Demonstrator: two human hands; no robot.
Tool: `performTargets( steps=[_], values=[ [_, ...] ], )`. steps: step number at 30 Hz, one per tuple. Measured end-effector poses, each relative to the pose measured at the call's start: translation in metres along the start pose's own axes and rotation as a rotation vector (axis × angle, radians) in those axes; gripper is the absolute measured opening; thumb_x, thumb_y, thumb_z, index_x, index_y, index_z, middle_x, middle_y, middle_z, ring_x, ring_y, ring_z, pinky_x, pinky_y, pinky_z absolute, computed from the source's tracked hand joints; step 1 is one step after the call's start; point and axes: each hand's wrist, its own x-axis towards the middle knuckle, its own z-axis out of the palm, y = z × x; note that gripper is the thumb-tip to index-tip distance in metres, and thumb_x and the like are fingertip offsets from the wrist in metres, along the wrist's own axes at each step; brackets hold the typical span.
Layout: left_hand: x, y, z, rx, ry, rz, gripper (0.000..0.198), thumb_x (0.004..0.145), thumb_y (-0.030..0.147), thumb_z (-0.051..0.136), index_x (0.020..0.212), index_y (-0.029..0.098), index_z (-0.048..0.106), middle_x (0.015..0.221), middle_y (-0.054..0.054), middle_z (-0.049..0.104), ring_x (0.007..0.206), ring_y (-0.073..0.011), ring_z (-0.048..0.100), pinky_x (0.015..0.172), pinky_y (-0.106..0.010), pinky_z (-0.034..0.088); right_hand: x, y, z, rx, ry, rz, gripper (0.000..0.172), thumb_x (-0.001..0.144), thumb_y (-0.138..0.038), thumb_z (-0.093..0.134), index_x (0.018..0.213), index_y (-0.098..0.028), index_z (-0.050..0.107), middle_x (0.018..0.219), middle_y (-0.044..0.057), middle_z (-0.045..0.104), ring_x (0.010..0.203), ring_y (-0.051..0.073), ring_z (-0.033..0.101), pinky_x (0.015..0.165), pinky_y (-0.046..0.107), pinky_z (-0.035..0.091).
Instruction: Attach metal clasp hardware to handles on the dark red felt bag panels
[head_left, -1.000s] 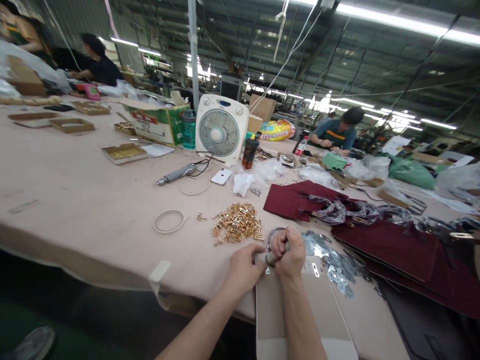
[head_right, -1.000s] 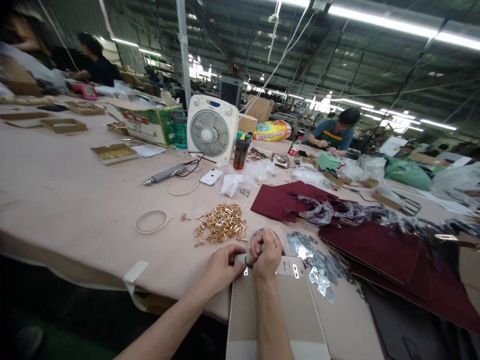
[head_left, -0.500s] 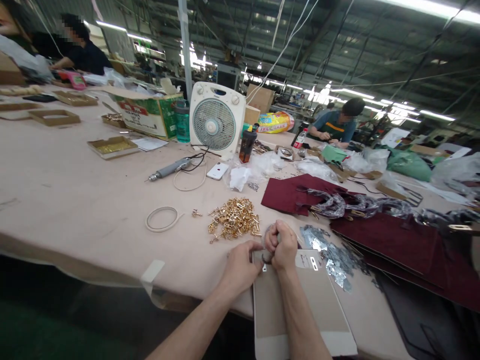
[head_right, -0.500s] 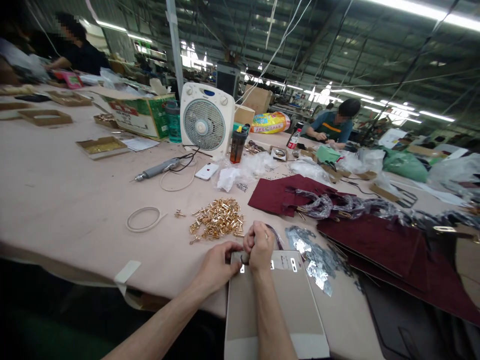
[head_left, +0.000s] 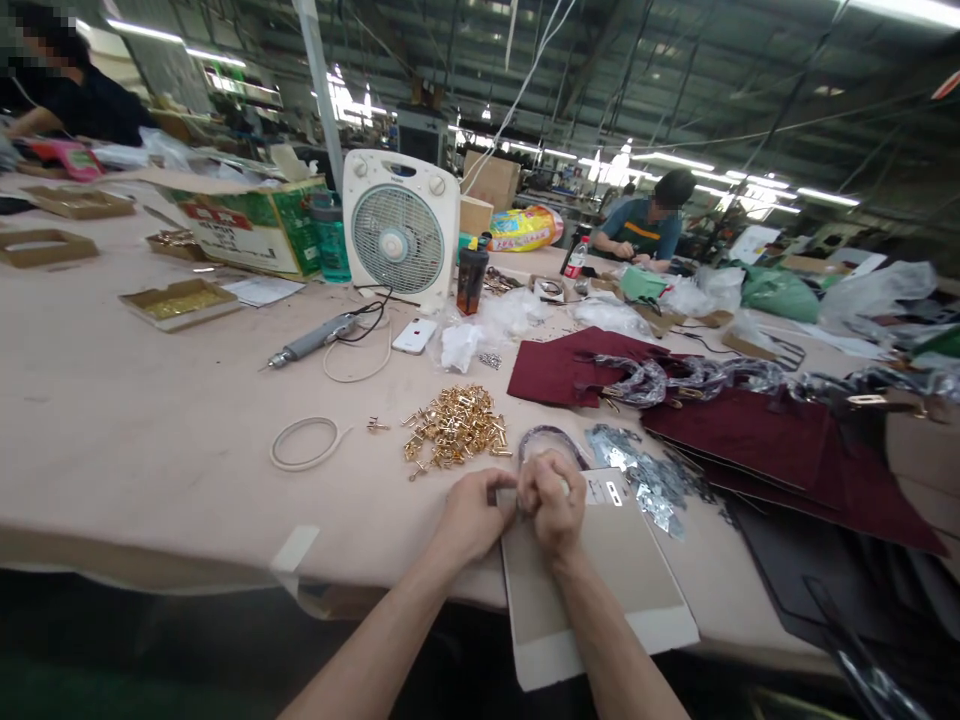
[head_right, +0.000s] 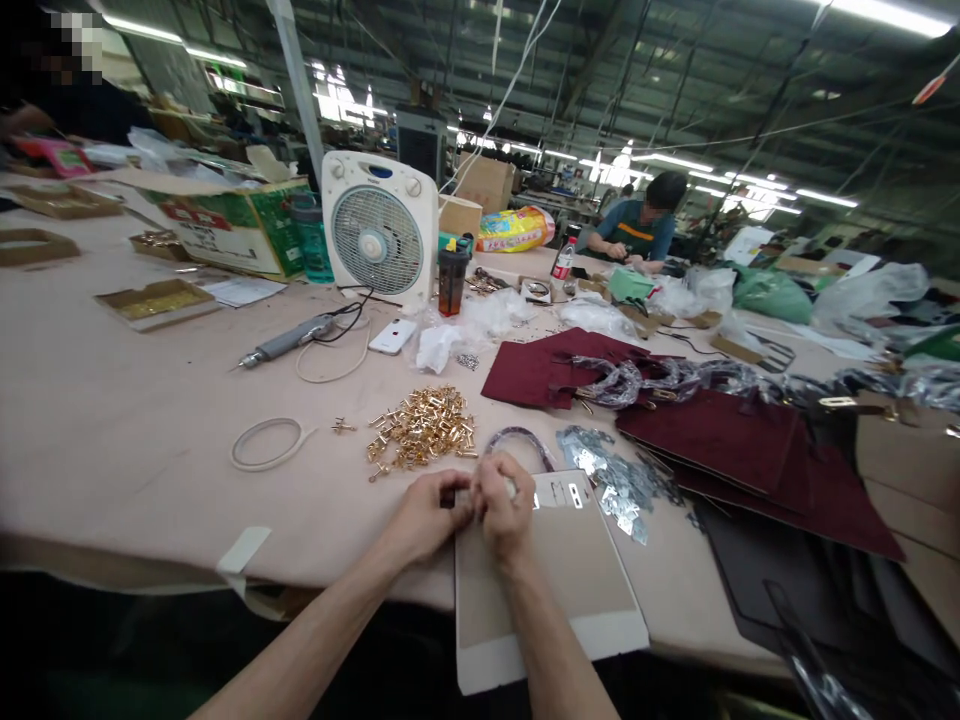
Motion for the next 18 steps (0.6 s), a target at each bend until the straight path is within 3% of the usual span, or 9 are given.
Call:
performTargets(
  steps=[3,5,12,18],
  values=[
    [0.003,-0.004,0.002,0.020,0.029,-0.023,0.045,0.069,0.011,0.066,0.111,0.019,0.080,0.099,-0.003,0.080,0.086,-0.0201,0.070,0.085,-0.030,0.054,0.005,-0.015,-0.010,0.226,0.219,-0.022,0.036,0.100,-0.035,0.056,0.067,-0.022,0.048,0.051,-0.008,0.035,0.039,0.009,0.030,0.040,0.021,0.024],
    [0.004,-0.006,0.003,0.014,0.031,-0.027,0.045,0.069,0.011,0.066,0.110,0.020,0.081,0.100,-0.003,0.081,0.087,-0.0204,0.070,0.084,-0.030,0.054,0.002,-0.022,-0.014,0.278,0.281,-0.043,0.035,0.100,-0.035,0.055,0.068,-0.022,0.049,0.051,-0.009,0.034,0.039,0.009,0.027,0.039,0.020,0.023],
    [0.006,-0.004,0.001,-0.048,-0.002,-0.050,0.046,0.067,0.009,0.066,0.109,0.018,0.083,0.109,-0.006,0.082,0.094,-0.0220,0.073,0.091,-0.032,0.055,-0.026,-0.013,0.001,0.208,0.160,-0.035,0.036,0.099,-0.035,0.057,0.066,-0.022,0.051,0.049,-0.007,0.035,0.040,0.010,0.031,0.042,0.021,0.026],
    [0.008,-0.008,0.000,-0.070,-0.030,-0.026,0.049,0.068,0.012,0.066,0.114,0.015,0.081,0.094,-0.005,0.082,0.083,-0.0217,0.072,0.082,-0.031,0.057,-0.027,-0.008,0.006,0.130,0.150,-0.086,0.034,0.099,-0.031,0.057,0.067,-0.022,0.052,0.050,-0.007,0.037,0.042,0.011,0.034,0.044,0.023,0.026]
  ],
)
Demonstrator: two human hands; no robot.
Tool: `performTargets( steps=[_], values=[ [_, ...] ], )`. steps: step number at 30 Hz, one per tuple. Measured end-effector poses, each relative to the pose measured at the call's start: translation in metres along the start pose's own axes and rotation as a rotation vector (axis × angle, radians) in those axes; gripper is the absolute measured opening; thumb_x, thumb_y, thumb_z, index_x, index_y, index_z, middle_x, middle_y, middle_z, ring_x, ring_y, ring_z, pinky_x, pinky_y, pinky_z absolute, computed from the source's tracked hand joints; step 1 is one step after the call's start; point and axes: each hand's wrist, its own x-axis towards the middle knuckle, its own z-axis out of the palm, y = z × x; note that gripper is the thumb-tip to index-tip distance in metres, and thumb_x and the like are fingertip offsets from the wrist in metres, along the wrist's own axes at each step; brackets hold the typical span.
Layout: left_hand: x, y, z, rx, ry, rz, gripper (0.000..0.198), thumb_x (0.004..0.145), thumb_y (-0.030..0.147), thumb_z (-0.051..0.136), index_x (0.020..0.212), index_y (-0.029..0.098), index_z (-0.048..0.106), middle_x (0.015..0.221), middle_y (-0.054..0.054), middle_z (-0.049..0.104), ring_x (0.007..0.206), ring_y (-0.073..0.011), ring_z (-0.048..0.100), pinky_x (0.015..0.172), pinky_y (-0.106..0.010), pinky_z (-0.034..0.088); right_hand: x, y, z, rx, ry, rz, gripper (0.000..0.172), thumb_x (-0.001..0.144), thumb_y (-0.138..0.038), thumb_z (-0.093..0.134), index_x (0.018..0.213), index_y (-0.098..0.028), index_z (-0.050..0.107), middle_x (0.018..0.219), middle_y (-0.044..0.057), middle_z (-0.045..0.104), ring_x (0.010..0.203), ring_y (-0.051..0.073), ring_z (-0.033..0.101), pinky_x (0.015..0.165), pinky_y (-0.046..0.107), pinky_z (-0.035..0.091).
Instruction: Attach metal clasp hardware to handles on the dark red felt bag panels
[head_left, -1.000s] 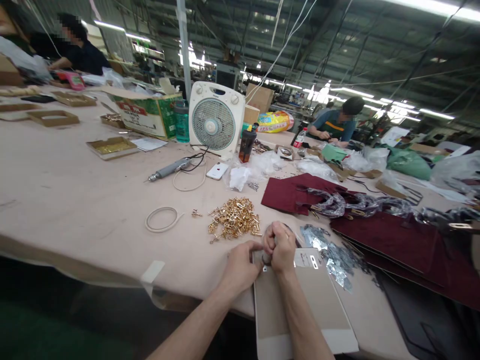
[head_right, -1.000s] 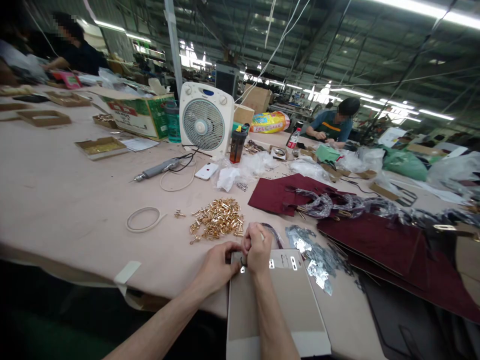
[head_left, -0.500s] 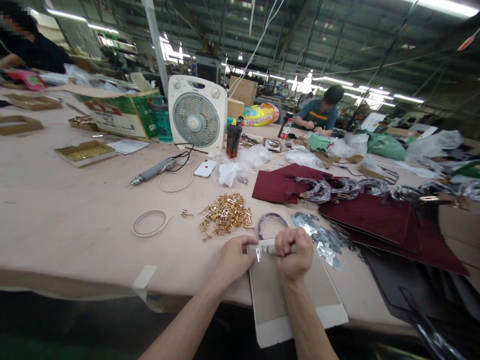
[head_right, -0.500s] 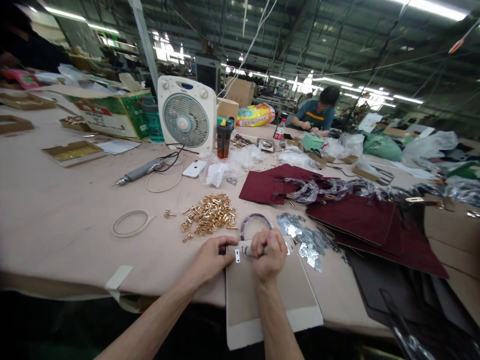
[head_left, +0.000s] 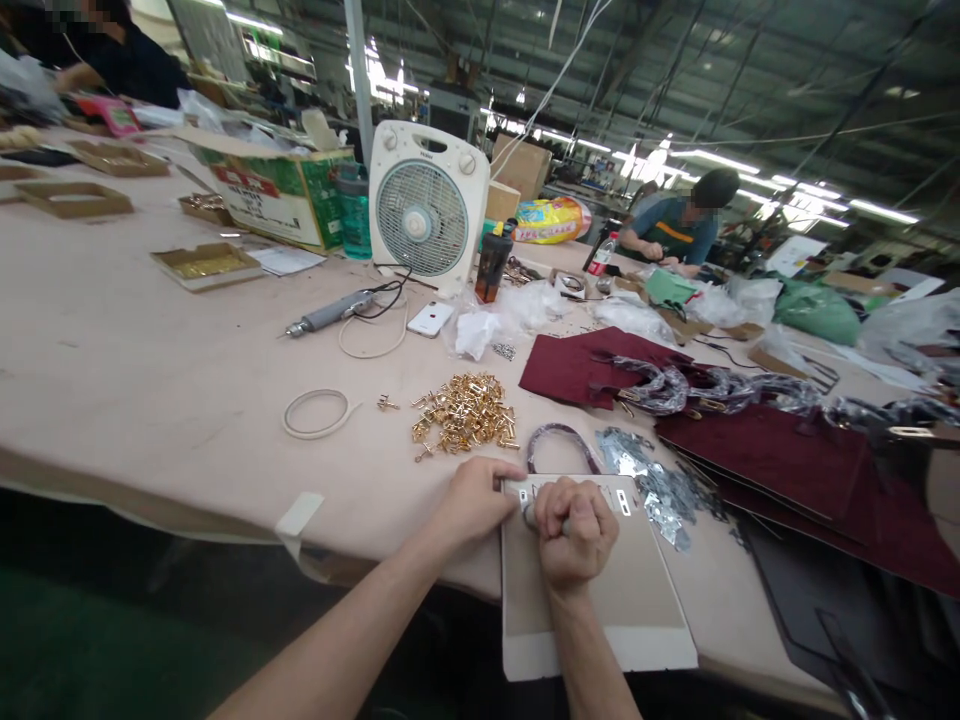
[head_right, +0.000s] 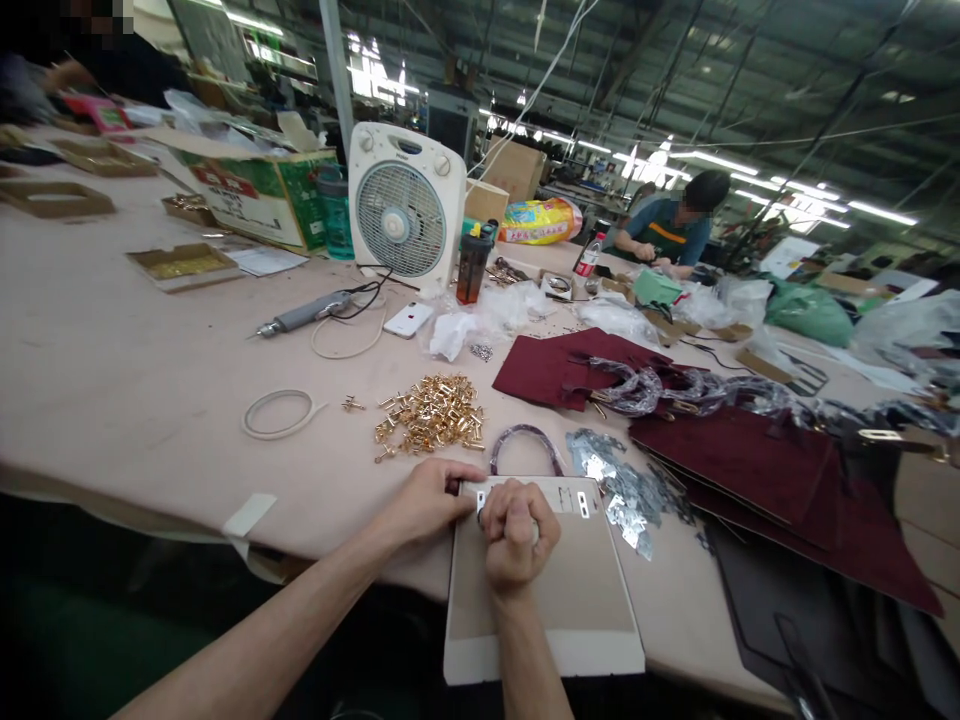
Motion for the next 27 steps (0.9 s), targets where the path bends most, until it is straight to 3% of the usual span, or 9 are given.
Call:
performTargets(
  steps=[4,9,13,16,19,27],
  values=[
    [-0.003,0.005,-0.003,-0.018,-0.021,0.026,0.045,0.070,0.015,0.067,0.113,0.015,0.081,0.090,-0.004,0.081,0.080,-0.0211,0.070,0.078,-0.030,0.056,0.000,0.008,0.002,-0.141,-0.015,-0.040,0.039,0.101,-0.035,0.056,0.065,-0.023,0.050,0.052,-0.006,0.040,0.044,0.012,0.040,0.047,0.026,0.031],
    [-0.009,0.014,-0.007,-0.018,-0.084,0.120,0.031,0.078,0.019,0.062,0.101,0.016,0.083,0.086,-0.001,0.080,0.083,-0.0214,0.070,0.082,-0.029,0.055,0.010,0.020,0.009,-0.413,-0.076,0.054,0.043,0.101,-0.041,0.060,0.063,-0.022,0.051,0.056,-0.003,0.048,0.050,0.012,0.045,0.051,0.027,0.036],
    [-0.012,0.012,-0.006,0.033,-0.033,0.120,0.037,0.074,0.015,0.064,0.106,0.019,0.082,0.097,-0.001,0.081,0.093,-0.0233,0.071,0.089,-0.029,0.055,0.024,0.009,0.011,-0.257,-0.031,0.141,0.044,0.101,-0.040,0.060,0.063,-0.022,0.047,0.051,-0.006,0.041,0.043,0.010,0.038,0.041,0.023,0.028],
    [-0.011,0.009,-0.005,0.064,0.015,0.111,0.045,0.070,0.013,0.063,0.110,0.022,0.082,0.107,-0.002,0.081,0.099,-0.0242,0.072,0.095,-0.031,0.054,0.035,-0.012,0.010,-0.041,0.081,0.093,0.039,0.100,-0.037,0.059,0.066,-0.022,0.049,0.050,-0.008,0.035,0.037,0.008,0.031,0.036,0.020,0.022],
    [-0.011,0.009,-0.005,0.077,0.006,0.112,0.047,0.069,0.012,0.062,0.110,0.022,0.083,0.108,-0.002,0.082,0.098,-0.0244,0.072,0.097,-0.031,0.054,0.041,-0.024,0.011,0.026,0.055,0.035,0.037,0.099,-0.034,0.059,0.065,-0.022,0.051,0.049,-0.008,0.034,0.037,0.007,0.028,0.036,0.019,0.022],
    [-0.014,0.019,-0.008,0.031,-0.064,0.163,0.042,0.066,0.009,0.059,0.098,0.022,0.083,0.098,0.001,0.082,0.093,-0.0232,0.072,0.093,-0.028,0.055,0.030,0.005,0.013,-0.230,-0.091,0.186,0.050,0.100,-0.040,0.062,0.058,-0.022,0.044,0.048,-0.006,0.040,0.040,0.009,0.037,0.041,0.023,0.028]
  ],
)
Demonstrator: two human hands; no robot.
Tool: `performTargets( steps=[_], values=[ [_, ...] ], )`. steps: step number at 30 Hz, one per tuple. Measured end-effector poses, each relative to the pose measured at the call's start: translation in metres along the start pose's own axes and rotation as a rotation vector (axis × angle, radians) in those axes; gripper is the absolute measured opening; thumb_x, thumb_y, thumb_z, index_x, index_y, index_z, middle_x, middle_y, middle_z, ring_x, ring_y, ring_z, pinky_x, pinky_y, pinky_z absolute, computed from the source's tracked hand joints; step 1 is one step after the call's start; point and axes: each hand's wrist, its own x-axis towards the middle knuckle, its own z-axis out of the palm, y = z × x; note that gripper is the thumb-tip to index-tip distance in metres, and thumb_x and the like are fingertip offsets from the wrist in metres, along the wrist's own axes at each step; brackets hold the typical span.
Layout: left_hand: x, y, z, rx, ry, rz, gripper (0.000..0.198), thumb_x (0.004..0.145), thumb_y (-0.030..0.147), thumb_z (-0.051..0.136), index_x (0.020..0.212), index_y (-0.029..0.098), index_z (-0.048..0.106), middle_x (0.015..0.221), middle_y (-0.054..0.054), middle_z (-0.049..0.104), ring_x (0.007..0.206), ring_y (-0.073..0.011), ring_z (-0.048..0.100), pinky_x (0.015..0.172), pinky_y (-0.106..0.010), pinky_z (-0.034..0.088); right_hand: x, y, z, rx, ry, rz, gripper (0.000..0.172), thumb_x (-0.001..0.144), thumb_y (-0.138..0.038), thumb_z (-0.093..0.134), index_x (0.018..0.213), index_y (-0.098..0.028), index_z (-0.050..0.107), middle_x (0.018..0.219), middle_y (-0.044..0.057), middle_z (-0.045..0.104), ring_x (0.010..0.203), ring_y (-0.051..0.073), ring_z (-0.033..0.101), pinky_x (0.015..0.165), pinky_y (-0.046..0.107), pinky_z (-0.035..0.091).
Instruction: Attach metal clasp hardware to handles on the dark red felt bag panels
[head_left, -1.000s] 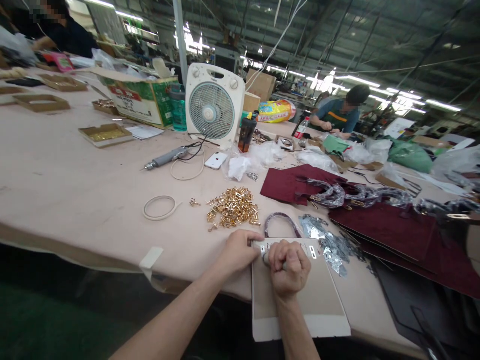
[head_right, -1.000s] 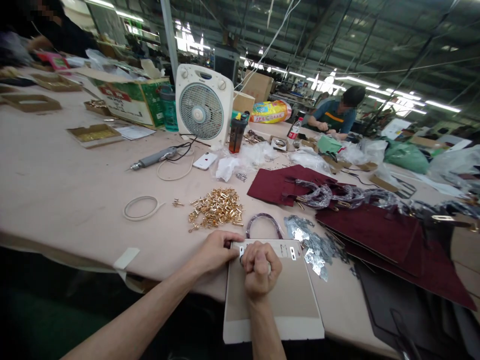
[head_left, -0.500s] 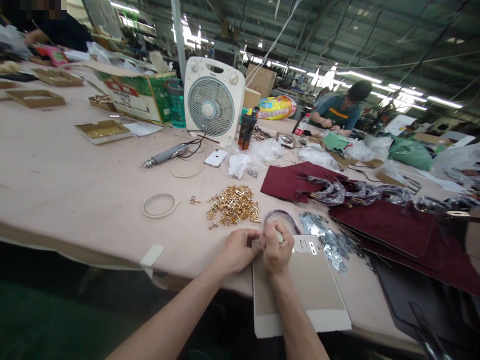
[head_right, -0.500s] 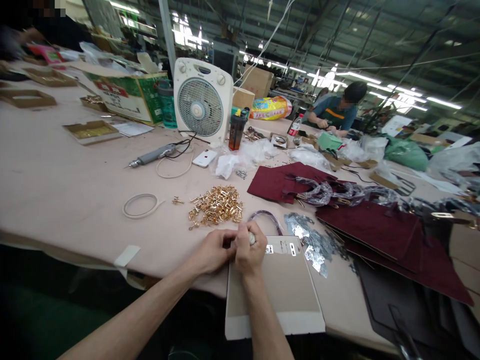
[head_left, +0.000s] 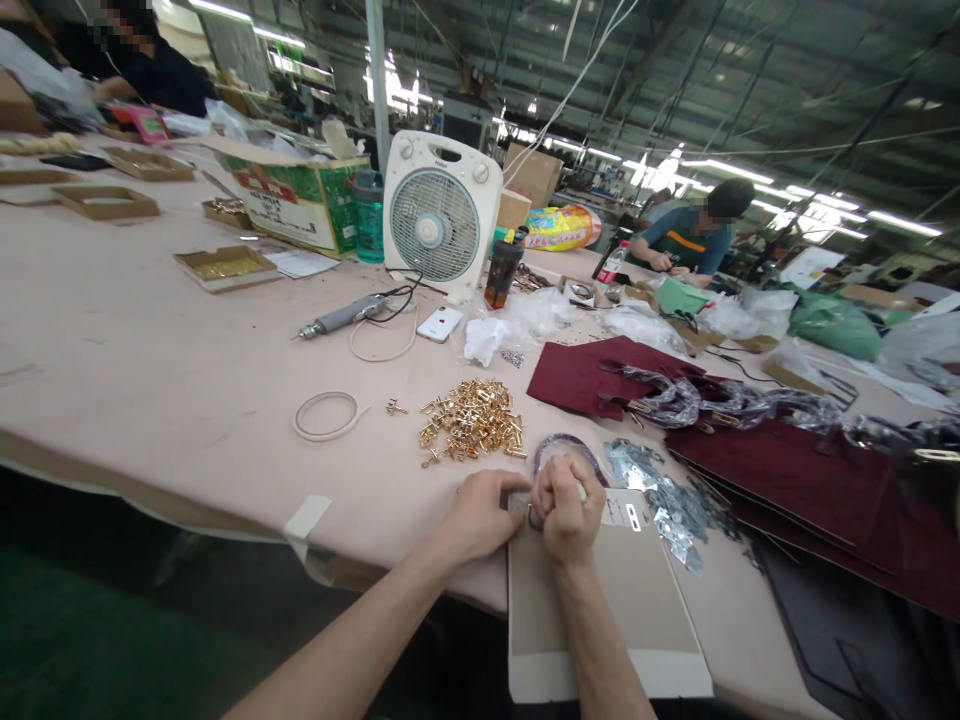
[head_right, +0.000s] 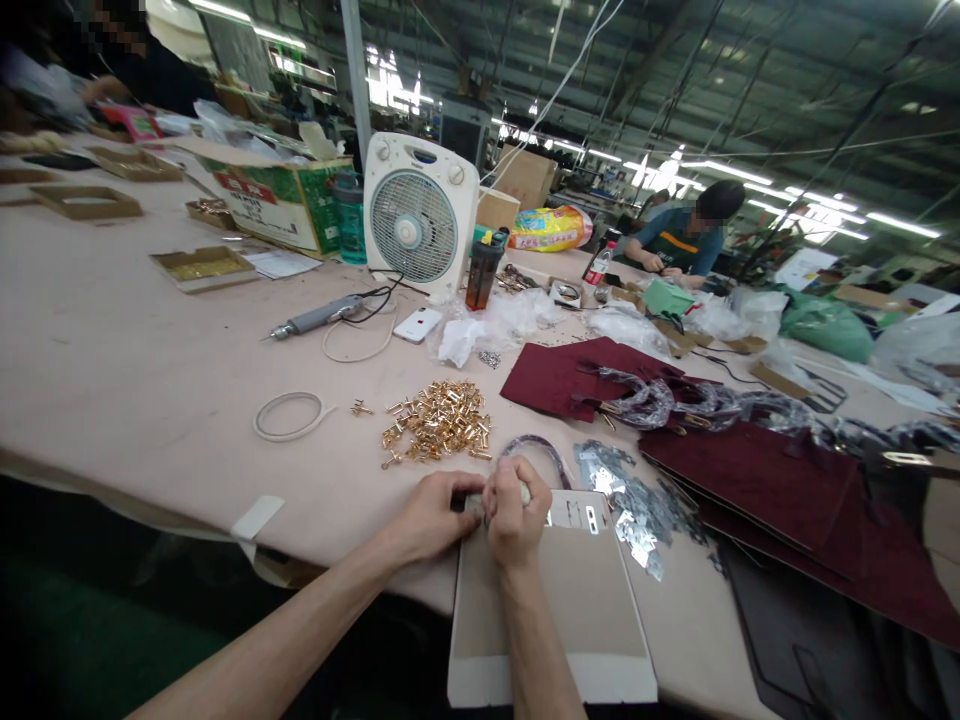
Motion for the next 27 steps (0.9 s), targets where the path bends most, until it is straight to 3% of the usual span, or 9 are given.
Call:
performTargets(
  steps=[7,11,15,17,20,24,27],
  values=[
    [-0.002,0.001,0.001,0.029,0.021,-0.031,0.043,0.066,0.010,0.058,0.100,0.021,0.083,0.094,0.001,0.082,0.091,-0.0229,0.072,0.089,-0.027,0.054,0.000,-0.020,0.003,0.115,0.003,-0.141,0.045,0.100,-0.041,0.061,0.061,-0.023,0.046,0.049,-0.007,0.039,0.040,0.010,0.037,0.041,0.024,0.028],
    [-0.002,-0.003,0.001,0.019,0.013,0.022,0.046,0.069,0.009,0.055,0.104,0.022,0.082,0.096,0.001,0.082,0.091,-0.0226,0.073,0.089,-0.028,0.054,0.000,-0.001,0.004,0.036,-0.096,0.042,0.048,0.100,-0.044,0.063,0.061,-0.023,0.045,0.048,-0.007,0.040,0.040,0.009,0.035,0.040,0.023,0.027],
    [-0.002,-0.010,0.004,0.039,0.055,-0.004,0.057,0.065,0.006,0.058,0.116,0.021,0.080,0.120,-0.003,0.079,0.113,-0.0250,0.070,0.107,-0.033,0.050,0.002,0.004,-0.011,0.283,0.055,0.111,0.044,0.099,-0.043,0.062,0.065,-0.022,0.044,0.049,-0.009,0.035,0.039,0.007,0.029,0.037,0.020,0.022],
    [-0.002,-0.012,0.005,0.039,0.079,-0.029,0.058,0.065,0.006,0.059,0.117,0.021,0.080,0.123,-0.004,0.078,0.117,-0.0254,0.069,0.111,-0.036,0.048,0.002,-0.005,-0.029,0.404,0.180,0.100,0.040,0.098,-0.040,0.061,0.067,-0.022,0.043,0.051,-0.010,0.034,0.039,0.007,0.026,0.037,0.019,0.022],
    [-0.002,-0.012,0.003,-0.026,0.047,-0.072,0.055,0.067,0.010,0.061,0.118,0.020,0.079,0.122,-0.004,0.079,0.117,-0.0262,0.070,0.111,-0.039,0.049,0.002,-0.024,-0.075,0.461,0.364,0.040,0.039,0.098,-0.039,0.059,0.068,-0.022,0.041,0.052,-0.010,0.032,0.040,0.007,0.026,0.037,0.018,0.026],
    [0.008,-0.002,-0.009,-0.044,-0.034,-0.130,0.055,0.066,0.013,0.065,0.118,0.018,0.080,0.125,-0.007,0.077,0.120,-0.0298,0.070,0.114,-0.045,0.048,0.003,-0.045,-0.155,0.366,0.587,-0.039,0.039,0.095,-0.040,0.062,0.068,-0.022,0.041,0.053,-0.010,0.035,0.041,0.007,0.030,0.038,0.017,0.031],
    [0.020,0.007,-0.019,0.009,-0.086,-0.131,0.053,0.063,0.013,0.065,0.113,0.019,0.082,0.129,-0.007,0.075,0.127,-0.0315,0.066,0.119,-0.048,0.043,0.003,-0.050,-0.209,0.217,0.716,-0.002,0.040,0.090,-0.042,0.070,0.068,-0.021,0.043,0.054,-0.010,0.038,0.042,0.006,0.034,0.037,0.016,0.030]
  ],
)
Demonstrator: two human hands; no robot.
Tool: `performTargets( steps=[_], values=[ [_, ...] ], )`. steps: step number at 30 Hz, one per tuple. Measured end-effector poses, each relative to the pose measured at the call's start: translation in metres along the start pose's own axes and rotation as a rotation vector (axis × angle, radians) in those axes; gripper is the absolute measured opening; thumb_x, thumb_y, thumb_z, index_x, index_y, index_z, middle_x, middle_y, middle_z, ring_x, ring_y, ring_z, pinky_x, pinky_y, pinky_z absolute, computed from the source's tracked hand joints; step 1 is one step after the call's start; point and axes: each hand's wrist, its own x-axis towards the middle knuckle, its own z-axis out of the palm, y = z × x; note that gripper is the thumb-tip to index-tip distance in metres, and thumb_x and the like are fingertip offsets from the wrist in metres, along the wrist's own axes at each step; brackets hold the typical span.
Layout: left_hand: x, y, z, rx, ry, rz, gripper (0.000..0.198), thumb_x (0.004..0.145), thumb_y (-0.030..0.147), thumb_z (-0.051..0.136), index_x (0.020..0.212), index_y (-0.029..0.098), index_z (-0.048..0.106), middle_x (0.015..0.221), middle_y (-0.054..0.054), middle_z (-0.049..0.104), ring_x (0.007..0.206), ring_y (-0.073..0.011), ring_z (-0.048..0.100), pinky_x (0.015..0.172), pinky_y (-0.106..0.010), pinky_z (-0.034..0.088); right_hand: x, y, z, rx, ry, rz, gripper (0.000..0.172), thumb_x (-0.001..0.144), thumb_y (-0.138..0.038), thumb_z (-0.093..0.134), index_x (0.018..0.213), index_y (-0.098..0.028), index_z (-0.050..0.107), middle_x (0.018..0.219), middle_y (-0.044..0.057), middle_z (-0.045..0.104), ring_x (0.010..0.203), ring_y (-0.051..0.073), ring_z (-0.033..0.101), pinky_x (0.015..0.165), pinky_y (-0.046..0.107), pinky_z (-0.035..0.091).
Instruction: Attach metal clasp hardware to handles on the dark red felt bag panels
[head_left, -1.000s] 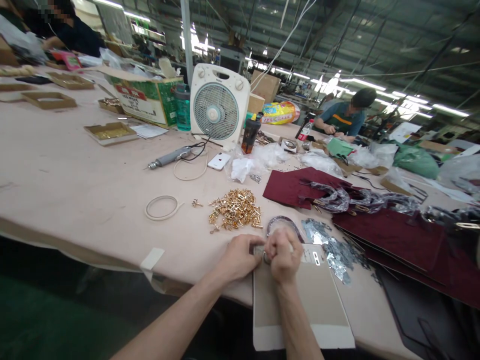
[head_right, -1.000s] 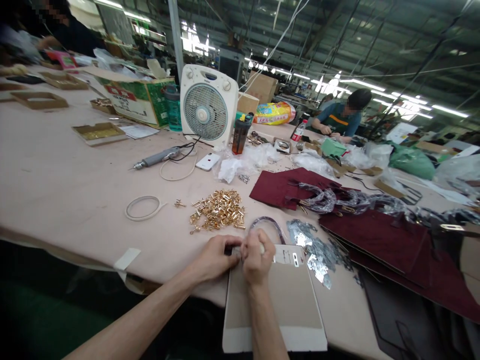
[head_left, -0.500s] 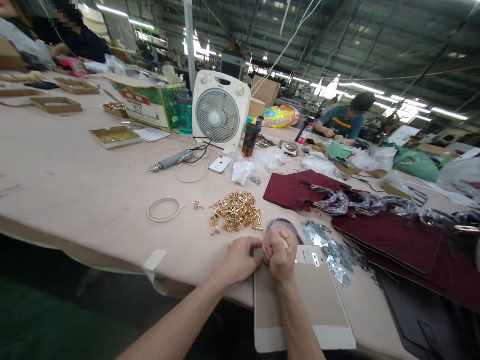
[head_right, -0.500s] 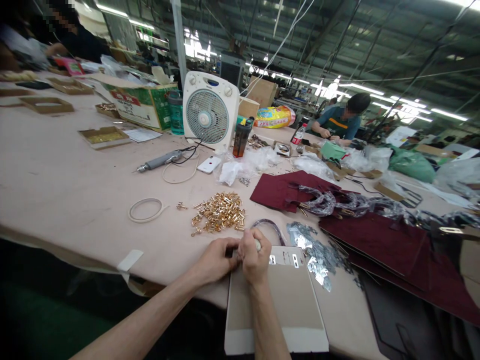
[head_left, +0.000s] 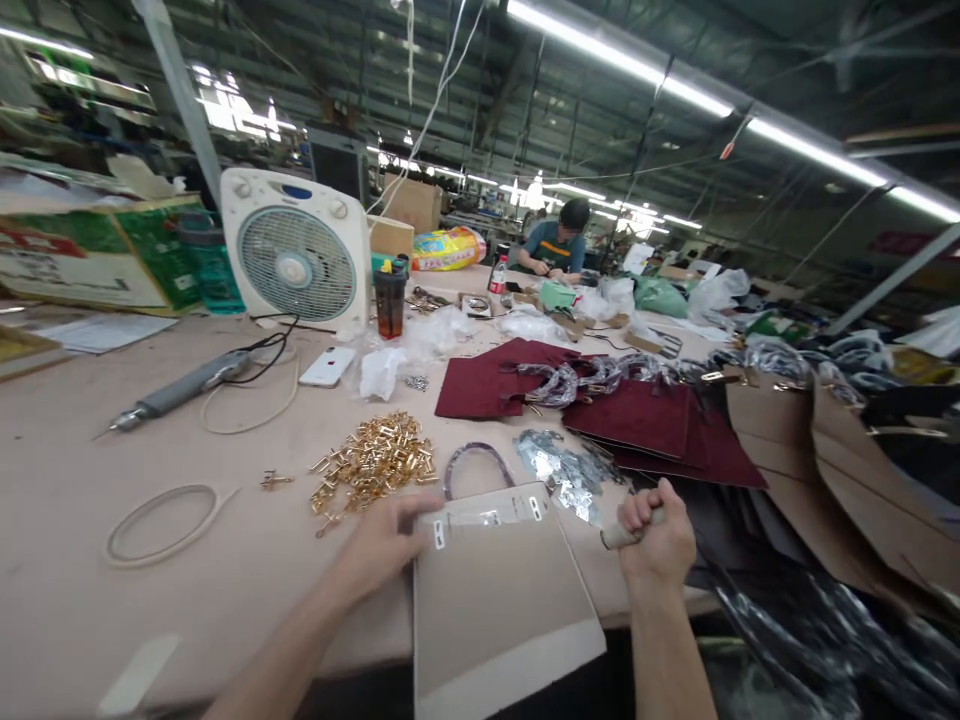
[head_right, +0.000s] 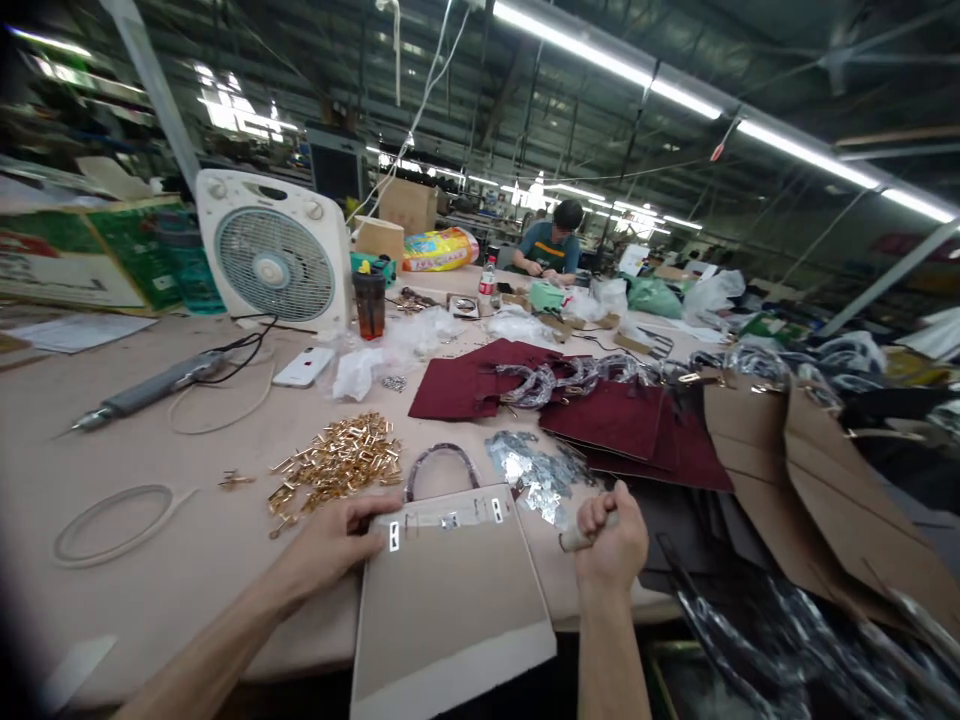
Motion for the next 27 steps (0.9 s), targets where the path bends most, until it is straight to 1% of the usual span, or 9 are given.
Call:
performTargets(
  steps=[3,6,10,12,15,18,21,24,27],
  values=[
    [0.009,0.006,-0.006,-0.034,-0.083,-0.011,0.053,0.064,0.016,0.067,0.114,0.021,0.081,0.136,-0.006,0.072,0.130,-0.0317,0.064,0.117,-0.047,0.044,0.025,-0.001,-0.028,-0.220,0.033,0.030,0.043,0.081,-0.048,0.079,0.071,-0.021,0.048,0.059,-0.010,0.043,0.043,0.005,0.038,0.036,0.016,0.029],
    [0.012,0.004,-0.007,-0.048,-0.119,0.018,0.052,0.069,0.018,0.067,0.120,0.021,0.078,0.132,-0.006,0.074,0.120,-0.0297,0.070,0.108,-0.044,0.053,0.042,0.009,-0.046,-0.396,0.004,0.093,0.047,0.073,-0.059,0.081,0.080,-0.019,0.056,0.067,-0.008,0.051,0.044,0.006,0.042,0.038,0.017,0.031],
    [0.003,-0.009,0.000,0.040,-0.010,0.148,0.050,0.077,0.018,0.063,0.125,0.021,0.074,0.131,-0.007,0.074,0.117,-0.0278,0.071,0.101,-0.042,0.058,0.060,0.023,-0.063,-0.800,0.041,-0.010,0.050,0.075,-0.063,0.073,0.096,-0.019,0.065,0.076,-0.001,0.063,0.056,0.015,0.056,0.051,0.026,0.045],
    [-0.004,-0.016,0.005,0.121,0.088,0.263,0.045,0.082,0.018,0.061,0.125,0.021,0.074,0.137,-0.008,0.071,0.128,-0.0280,0.065,0.107,-0.044,0.055,0.067,0.029,-0.068,-1.085,0.024,-0.094,0.046,0.078,-0.059,0.067,0.100,-0.019,0.070,0.084,0.006,0.070,0.070,0.023,0.063,0.067,0.036,0.051],
    [-0.013,-0.020,0.014,0.315,0.204,0.426,0.043,0.088,0.015,0.058,0.127,0.022,0.072,0.141,-0.009,0.067,0.136,-0.0278,0.058,0.119,-0.052,0.045,0.071,0.038,-0.072,-1.325,-0.041,-0.203,0.044,0.081,-0.055,0.059,0.102,-0.018,0.074,0.103,0.014,0.073,0.092,0.031,0.064,0.089,0.047,0.049],
    [-0.018,-0.018,0.019,0.436,0.272,0.523,0.044,0.091,0.013,0.056,0.133,0.023,0.068,0.143,-0.010,0.065,0.137,-0.0273,0.056,0.120,-0.054,0.043,0.066,0.038,-0.071,-1.300,-0.010,-0.281,0.050,0.084,-0.055,0.056,0.109,-0.016,0.075,0.109,0.015,0.072,0.100,0.033,0.063,0.097,0.049,0.047],
    [-0.021,-0.016,0.017,0.451,0.379,0.577,0.040,0.096,0.016,0.056,0.134,0.022,0.066,0.142,-0.011,0.065,0.136,-0.0269,0.056,0.118,-0.053,0.046,0.051,0.027,-0.064,-1.163,0.108,-0.369,0.051,0.088,-0.054,0.059,0.115,-0.015,0.074,0.107,0.013,0.072,0.099,0.032,0.065,0.097,0.047,0.048],
    [-0.027,-0.017,0.013,0.427,0.497,0.598,0.039,0.100,0.018,0.054,0.137,0.024,0.063,0.142,-0.010,0.064,0.136,-0.0260,0.056,0.118,-0.052,0.046,0.022,0.014,-0.050,-0.988,0.173,-0.480,0.049,0.092,-0.053,0.062,0.117,-0.013,0.074,0.109,0.012,0.072,0.099,0.030,0.067,0.097,0.045,0.050],
    [-0.046,-0.019,0.013,0.387,0.615,0.597,0.039,0.102,0.018,0.053,0.139,0.024,0.060,0.141,-0.010,0.064,0.136,-0.0258,0.056,0.118,-0.051,0.046,-0.016,0.008,-0.036,-0.787,0.155,-0.514,0.047,0.094,-0.052,0.065,0.116,-0.012,0.074,0.107,0.011,0.073,0.094,0.028,0.069,0.095,0.043,0.054]
  ],
)
